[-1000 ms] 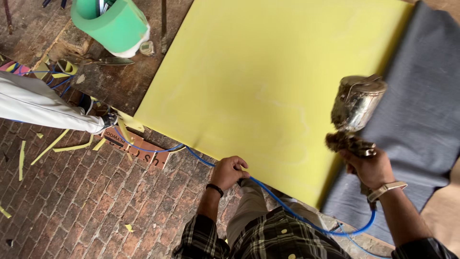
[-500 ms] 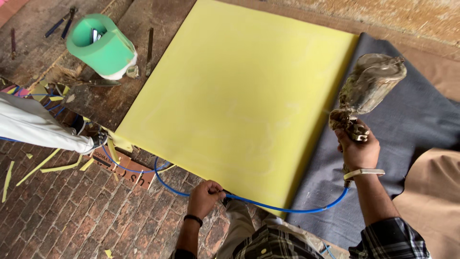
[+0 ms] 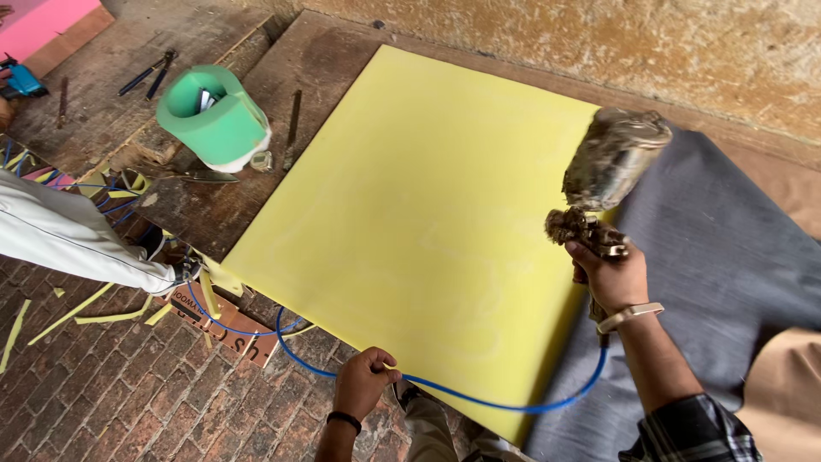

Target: The person lays brown fabric over a yellow foam sheet, smooths it, and trims the excess foam with a metal blade. They then use a spray gun to apply adhesive to the foam and place a dark fabric sheet on top, smoothing it down.

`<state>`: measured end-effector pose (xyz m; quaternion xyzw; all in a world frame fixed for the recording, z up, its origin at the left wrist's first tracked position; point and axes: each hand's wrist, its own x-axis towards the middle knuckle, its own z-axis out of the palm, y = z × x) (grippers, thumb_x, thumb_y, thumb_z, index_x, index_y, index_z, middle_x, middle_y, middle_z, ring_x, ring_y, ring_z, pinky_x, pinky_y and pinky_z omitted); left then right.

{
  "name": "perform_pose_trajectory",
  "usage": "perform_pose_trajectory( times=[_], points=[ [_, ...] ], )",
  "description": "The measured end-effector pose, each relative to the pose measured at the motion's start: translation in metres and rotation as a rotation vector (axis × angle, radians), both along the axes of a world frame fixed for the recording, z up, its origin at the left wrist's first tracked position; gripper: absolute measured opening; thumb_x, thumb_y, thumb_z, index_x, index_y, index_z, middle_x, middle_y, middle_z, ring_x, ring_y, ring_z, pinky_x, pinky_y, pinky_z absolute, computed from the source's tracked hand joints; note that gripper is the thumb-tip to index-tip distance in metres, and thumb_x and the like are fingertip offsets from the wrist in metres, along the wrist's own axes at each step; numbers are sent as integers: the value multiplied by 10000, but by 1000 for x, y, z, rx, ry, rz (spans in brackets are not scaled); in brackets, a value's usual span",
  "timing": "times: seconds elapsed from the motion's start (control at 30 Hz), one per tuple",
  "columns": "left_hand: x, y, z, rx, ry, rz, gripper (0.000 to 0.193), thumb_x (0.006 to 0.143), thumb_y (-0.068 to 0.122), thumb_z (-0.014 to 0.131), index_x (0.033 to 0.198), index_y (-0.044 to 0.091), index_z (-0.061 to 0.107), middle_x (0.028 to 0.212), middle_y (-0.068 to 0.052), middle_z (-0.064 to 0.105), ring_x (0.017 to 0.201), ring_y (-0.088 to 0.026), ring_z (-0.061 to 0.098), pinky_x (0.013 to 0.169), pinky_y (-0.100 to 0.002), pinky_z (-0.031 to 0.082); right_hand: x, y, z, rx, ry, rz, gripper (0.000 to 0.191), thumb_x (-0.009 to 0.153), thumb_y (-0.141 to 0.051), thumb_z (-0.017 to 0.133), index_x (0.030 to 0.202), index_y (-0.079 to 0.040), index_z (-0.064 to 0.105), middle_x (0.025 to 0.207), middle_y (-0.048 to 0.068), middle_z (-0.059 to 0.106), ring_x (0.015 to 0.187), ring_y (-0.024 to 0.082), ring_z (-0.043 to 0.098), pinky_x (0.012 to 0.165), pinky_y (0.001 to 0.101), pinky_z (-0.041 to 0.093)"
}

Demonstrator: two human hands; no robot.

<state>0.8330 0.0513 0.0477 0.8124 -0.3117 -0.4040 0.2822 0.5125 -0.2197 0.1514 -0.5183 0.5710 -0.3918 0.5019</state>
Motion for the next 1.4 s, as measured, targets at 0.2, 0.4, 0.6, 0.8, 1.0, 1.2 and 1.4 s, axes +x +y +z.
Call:
perform_pose_trajectory(
  times=[0.2, 0.4, 0.6, 0.8, 1.0, 1.2, 1.4],
  points=[
    [51, -6, -4, -43, 74, 87, 180, 756, 65, 863, 882, 44, 736, 663, 19, 734, 625, -75, 671, 611, -290, 529, 76, -29, 14, -101, 15, 101, 253, 888, -86, 753, 1130, -50, 686, 749, -9, 661, 561, 94, 547, 500, 277, 460],
    [112, -18, -15, -12, 127, 132, 168, 767, 68, 867, 873, 34, 742, 642, -41, 704, 605, -116, 624, 596, -307, 503, 155, -68, 14, -22, -126, 150, 274, 914, -79, 775, 1129, 53, 668, 729, 36, 625, 556, 112, 569, 500, 288, 500],
    [173, -42, -20, 17, 44, 131, 179, 751, 105, 885, 859, 58, 751, 650, 2, 701, 623, -100, 653, 606, -280, 520, 223, -100, 12, -139, -39, 38, 448, 904, -75, 773, 1330, -13, 651, 840, 9, 678, 604, 87, 567, 526, 265, 485],
    [211, -59, -22, -10, 39, 97, 181, 754, 120, 885, 859, 48, 756, 649, -23, 689, 617, -119, 626, 604, -294, 514, 255, -112, 16, -270, -174, -45, 454, 933, -60, 752, 1365, 3, 626, 922, 27, 697, 672, 77, 607, 578, 255, 529],
    [209, -74, -21, -34, 57, 16, 176, 755, 132, 881, 863, 70, 757, 669, 10, 712, 636, -100, 655, 617, -284, 537, 220, -105, 1, -292, -17, -124, 436, 934, -47, 762, 1344, 18, 630, 927, 29, 693, 687, 82, 608, 578, 261, 523],
    [173, -84, -23, -15, 90, -118, 195, 762, 124, 890, 857, 61, 732, 642, -16, 656, 626, -107, 611, 607, -296, 533, 151, -82, -14, -61, -49, -119, 293, 966, -75, 771, 1201, 74, 679, 826, 69, 656, 641, 116, 608, 561, 278, 534],
    [125, -78, -21, -10, 24, -130, 194, 747, 122, 895, 855, 71, 742, 649, -4, 667, 622, -110, 622, 604, -310, 526, 82, -55, -29, -219, -11, -238, 356, 984, -81, 735, 1312, 34, 659, 881, 45, 679, 646, 99, 591, 558, 263, 506]
  ],
)
